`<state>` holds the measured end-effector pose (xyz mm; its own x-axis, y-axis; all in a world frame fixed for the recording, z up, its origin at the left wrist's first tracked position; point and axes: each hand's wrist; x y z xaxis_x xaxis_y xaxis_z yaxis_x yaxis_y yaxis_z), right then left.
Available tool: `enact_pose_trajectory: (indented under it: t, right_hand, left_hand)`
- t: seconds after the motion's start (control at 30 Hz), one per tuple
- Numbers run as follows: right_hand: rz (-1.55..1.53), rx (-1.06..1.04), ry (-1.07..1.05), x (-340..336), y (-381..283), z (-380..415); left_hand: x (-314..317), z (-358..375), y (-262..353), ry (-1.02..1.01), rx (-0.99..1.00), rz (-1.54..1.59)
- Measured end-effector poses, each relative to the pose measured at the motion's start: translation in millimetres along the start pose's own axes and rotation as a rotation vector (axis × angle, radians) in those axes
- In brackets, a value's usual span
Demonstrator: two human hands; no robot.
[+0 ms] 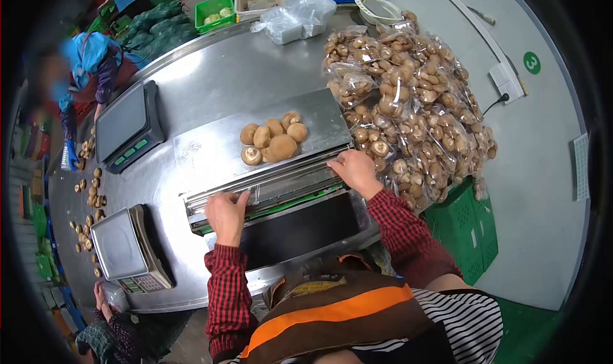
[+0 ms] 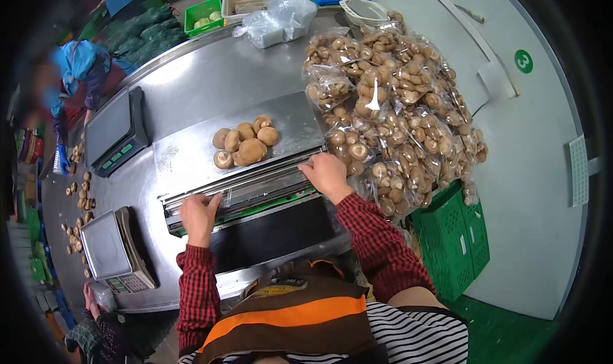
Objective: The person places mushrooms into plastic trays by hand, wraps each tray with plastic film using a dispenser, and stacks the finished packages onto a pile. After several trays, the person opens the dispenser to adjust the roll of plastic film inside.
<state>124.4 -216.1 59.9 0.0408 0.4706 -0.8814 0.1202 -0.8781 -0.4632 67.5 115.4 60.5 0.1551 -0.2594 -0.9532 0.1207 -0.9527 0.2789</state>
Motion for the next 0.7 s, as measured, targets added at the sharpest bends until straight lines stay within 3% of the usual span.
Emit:
enact_pose_trajectory:
  t: [0.03,0.1,0.13,0.17,0.2,0.23,0.27,0.3,0.33,0.37,0.4,0.43,0.5,0.57,0.63,0.67,0.7]
  right_hand:
    - [-0.191,0.095,0.001,4.7,-0.3,-2.0]
    - [-1.029,0.578,-0.29,-14.0,5.7,0.2]
    - [-1.394,0.811,-0.449,-15.7,14.0,4.7]
    - [-1.751,1.051,-0.621,-15.5,19.5,5.9]
    - [-1.836,1.115,-0.801,-24.1,7.2,-0.7]
    - [-1.775,0.968,-0.689,-38.1,-2.0,-13.3]
    - [-1.705,0.821,-0.578,-55.6,-10.4,-34.8]
    - [-1.827,0.651,-0.525,-71.8,-20.9,-56.5]
    - [-2.069,0.411,-0.77,-75.8,-11.3,-84.7]
    - [-2.011,0.334,-0.574,-85.2,-24.2,-106.5]
    - [-1.945,0.265,-0.383,-88.2,-44.3,-123.6]
    - [-1.85,0.206,-0.339,-77.3,-53.8,-148.7]
    - [-1.755,0.12,-0.292,-42.0,-56.1,-178.2]
    - [-1.539,0.278,-0.304,16.0,-30.8,-200.5]
    - [-1.459,0.309,-0.335,31.9,-24.6,-192.2]
    - [-1.384,0.35,-0.365,38.8,-18.9,-182.7]
    - [-1.377,0.375,-0.379,41.1,-14.6,-176.2]
  left_hand:
    - [-1.6,3.5,-7.5,0.002,-0.007,-0.003]
    - [-10.9,1.9,-11.2,-0.162,-0.278,0.585]
    - [-23.9,7.1,-7.7,-0.453,-0.674,1.157]
    - [-36.3,6.8,-6.3,-0.696,-0.914,1.511]
    - [-37.0,3.4,-12.5,-0.822,-0.821,1.667]
    - [-38.3,-1.6,-22.1,-0.949,-0.72,1.815]
    - [-57.1,-13.8,-21.9,-0.797,-0.598,1.867]
    - [-84.4,-28.6,-19.7,-0.655,-0.482,1.905]
    - [-99.3,-45.7,-25.2,-0.495,-0.332,1.932]
    - [-110.3,-67.3,-25.7,-0.326,-0.173,1.951]
    - [-121.9,-89.1,-6.0,-0.123,-0.337,1.962]
    - [-127.6,-110.8,12.2,0.078,-0.498,1.949]
    - [-57.3,-154.6,-1.0,0.034,0.03,1.612]
    - [6.4,-173.5,-14.1,-0.075,-0.054,0.856]
    - [30.6,-160.0,-6.7,-0.166,0.112,0.722]
    - [31.3,-154.6,-7.3,-0.147,0.327,0.565]
    - [27.9,-144.6,-5.3,-0.166,0.31,0.574]
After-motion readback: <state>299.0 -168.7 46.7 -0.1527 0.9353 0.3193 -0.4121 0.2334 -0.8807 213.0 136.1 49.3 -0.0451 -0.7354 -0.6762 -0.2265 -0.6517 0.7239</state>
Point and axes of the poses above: each hand's wrist, its own z-axis away from the middle knuckle, its own x-axis out of the palm, y = z × x, and after that the axes turned 4 degrees about -z, right-handed
